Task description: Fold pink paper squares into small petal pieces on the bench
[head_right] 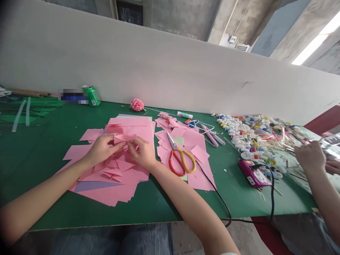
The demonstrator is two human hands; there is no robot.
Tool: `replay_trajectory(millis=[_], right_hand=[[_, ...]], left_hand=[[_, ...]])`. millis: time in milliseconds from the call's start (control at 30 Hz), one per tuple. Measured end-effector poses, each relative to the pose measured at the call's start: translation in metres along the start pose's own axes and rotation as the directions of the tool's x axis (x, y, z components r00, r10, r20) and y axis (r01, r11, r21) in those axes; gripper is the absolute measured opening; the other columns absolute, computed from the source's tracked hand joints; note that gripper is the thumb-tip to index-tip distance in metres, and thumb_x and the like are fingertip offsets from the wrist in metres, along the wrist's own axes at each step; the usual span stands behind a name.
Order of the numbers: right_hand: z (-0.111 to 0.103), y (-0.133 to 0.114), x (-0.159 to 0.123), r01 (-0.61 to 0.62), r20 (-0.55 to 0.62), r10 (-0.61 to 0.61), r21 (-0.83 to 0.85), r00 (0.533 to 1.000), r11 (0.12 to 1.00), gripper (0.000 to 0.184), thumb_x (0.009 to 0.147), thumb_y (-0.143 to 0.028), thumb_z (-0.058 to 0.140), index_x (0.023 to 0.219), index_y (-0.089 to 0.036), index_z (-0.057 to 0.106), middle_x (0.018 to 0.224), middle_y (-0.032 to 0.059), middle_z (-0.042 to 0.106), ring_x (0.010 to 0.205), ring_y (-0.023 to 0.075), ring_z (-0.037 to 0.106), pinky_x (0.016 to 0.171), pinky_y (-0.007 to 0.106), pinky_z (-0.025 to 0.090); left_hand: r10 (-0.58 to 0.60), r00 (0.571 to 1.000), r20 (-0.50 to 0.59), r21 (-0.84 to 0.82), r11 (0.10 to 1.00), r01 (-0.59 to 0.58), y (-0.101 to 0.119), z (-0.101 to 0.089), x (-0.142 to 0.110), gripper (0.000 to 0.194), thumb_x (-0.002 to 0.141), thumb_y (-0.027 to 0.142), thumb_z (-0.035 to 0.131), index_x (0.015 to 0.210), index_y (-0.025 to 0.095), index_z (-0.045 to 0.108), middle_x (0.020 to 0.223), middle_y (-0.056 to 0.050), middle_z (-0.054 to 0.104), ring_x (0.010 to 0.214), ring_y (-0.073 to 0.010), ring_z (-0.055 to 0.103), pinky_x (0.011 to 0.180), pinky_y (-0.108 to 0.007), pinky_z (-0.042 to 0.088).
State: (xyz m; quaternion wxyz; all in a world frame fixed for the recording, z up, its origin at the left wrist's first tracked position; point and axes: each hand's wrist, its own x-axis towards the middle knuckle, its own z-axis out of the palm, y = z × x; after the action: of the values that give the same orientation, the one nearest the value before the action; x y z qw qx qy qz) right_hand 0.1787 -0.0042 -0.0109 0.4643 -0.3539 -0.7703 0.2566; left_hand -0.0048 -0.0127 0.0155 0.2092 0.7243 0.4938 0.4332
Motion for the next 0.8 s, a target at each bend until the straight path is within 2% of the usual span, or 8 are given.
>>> replay_trajectory(millis=[133, 233, 300, 500, 600, 700, 800], right_hand=[[0.002, -0.001, 0.0, 0.013, 0.042, -0.014, 0.018, 0.999, 1.0, 0.021, 0.093, -0.034, 0.049, 0.088, -0.02, 0.063, 0.086, 0.0026, 0.066, 0.069, 0.0117, 0.06, 0.063, 0.023, 0.047], [0.001, -0.002, 0.002, -0.091, -0.028, 0.093, 0.065, 0.995, 0.994, 0.024, 0.094, -0.038, 0.046, 0.087, -0.02, 0.06, 0.082, 0.0023, 0.066, 0.069, 0.0131, 0.061, 0.062, 0.024, 0.048], [0.0, -0.001, 0.004, -0.115, -0.075, 0.12, 0.075, 0.99, 0.991, 0.024, 0.093, -0.039, 0.047, 0.085, -0.02, 0.059, 0.081, 0.0025, 0.065, 0.07, 0.0139, 0.061, 0.063, 0.025, 0.048], [-0.003, -0.002, 0.004, -0.023, -0.007, 0.024, 0.107, 1.0, 0.994, 0.017, 0.089, -0.032, 0.052, 0.09, -0.019, 0.062, 0.086, 0.0021, 0.067, 0.072, 0.0125, 0.061, 0.066, 0.025, 0.049], [-0.002, -0.002, 0.003, -0.027, -0.012, 0.028, 0.108, 1.0, 0.994, 0.016, 0.086, -0.031, 0.055, 0.093, -0.018, 0.062, 0.082, 0.0013, 0.065, 0.069, 0.0122, 0.061, 0.063, 0.024, 0.048], [-0.002, -0.002, 0.003, -0.056, -0.017, 0.058, 0.089, 0.998, 0.995, 0.018, 0.088, -0.035, 0.053, 0.087, -0.019, 0.06, 0.077, 0.001, 0.063, 0.066, 0.0126, 0.061, 0.06, 0.023, 0.047], [-0.002, -0.003, 0.005, -0.095, -0.04, 0.097, 0.069, 0.994, 0.993, 0.023, 0.089, -0.039, 0.051, 0.078, -0.019, 0.057, 0.073, 0.001, 0.062, 0.065, 0.0133, 0.059, 0.059, 0.023, 0.046]], left_hand=[[0.029, 1.0, -0.002, 0.051, 0.998, -0.029, 0.007, -0.005, 0.0, 0.037, 0.078, 0.037, 0.066, 0.054, 0.019, 0.045, 0.053, 0.003, 0.048, 0.052, -0.0122, 0.046, 0.052, -0.025, 0.036], [0.014, 0.999, 0.039, -0.024, 1.0, -0.013, 0.008, -0.005, 0.0, 0.035, 0.081, 0.037, 0.064, 0.057, 0.019, 0.048, 0.055, 0.003, 0.049, 0.054, -0.0123, 0.047, 0.054, -0.025, 0.039], [-0.01, 0.998, 0.064, -0.063, 0.998, 0.014, 0.006, -0.005, 0.001, 0.034, 0.082, 0.038, 0.064, 0.059, 0.018, 0.05, 0.055, 0.004, 0.05, 0.053, -0.0121, 0.047, 0.054, -0.025, 0.039], [-0.042, 0.992, 0.117, -0.042, 0.998, 0.047, -0.001, -0.002, 0.002, 0.032, 0.08, 0.042, 0.064, 0.063, 0.018, 0.055, 0.058, 0.002, 0.052, 0.054, -0.0127, 0.047, 0.051, -0.025, 0.035], [-0.049, 0.995, 0.091, -0.003, 0.999, 0.05, -0.002, -0.001, 0.001, 0.038, 0.079, 0.042, 0.066, 0.056, 0.019, 0.045, 0.053, 0.005, 0.044, 0.05, -0.0112, 0.041, 0.049, -0.025, 0.03], [-0.047, 0.997, 0.069, 0.023, 0.999, 0.045, -0.002, -0.001, 0.001, 0.045, 0.078, 0.042, 0.066, 0.054, 0.021, 0.035, 0.05, 0.006, 0.036, 0.047, -0.0098, 0.035, 0.047, -0.025, 0.027], [-0.059, 0.996, 0.073, 0.012, 0.998, 0.058, -0.002, 0.001, 0.001, 0.044, 0.078, 0.044, 0.067, 0.055, 0.02, 0.038, 0.051, 0.006, 0.036, 0.048, -0.0101, 0.036, 0.048, -0.025, 0.027]])
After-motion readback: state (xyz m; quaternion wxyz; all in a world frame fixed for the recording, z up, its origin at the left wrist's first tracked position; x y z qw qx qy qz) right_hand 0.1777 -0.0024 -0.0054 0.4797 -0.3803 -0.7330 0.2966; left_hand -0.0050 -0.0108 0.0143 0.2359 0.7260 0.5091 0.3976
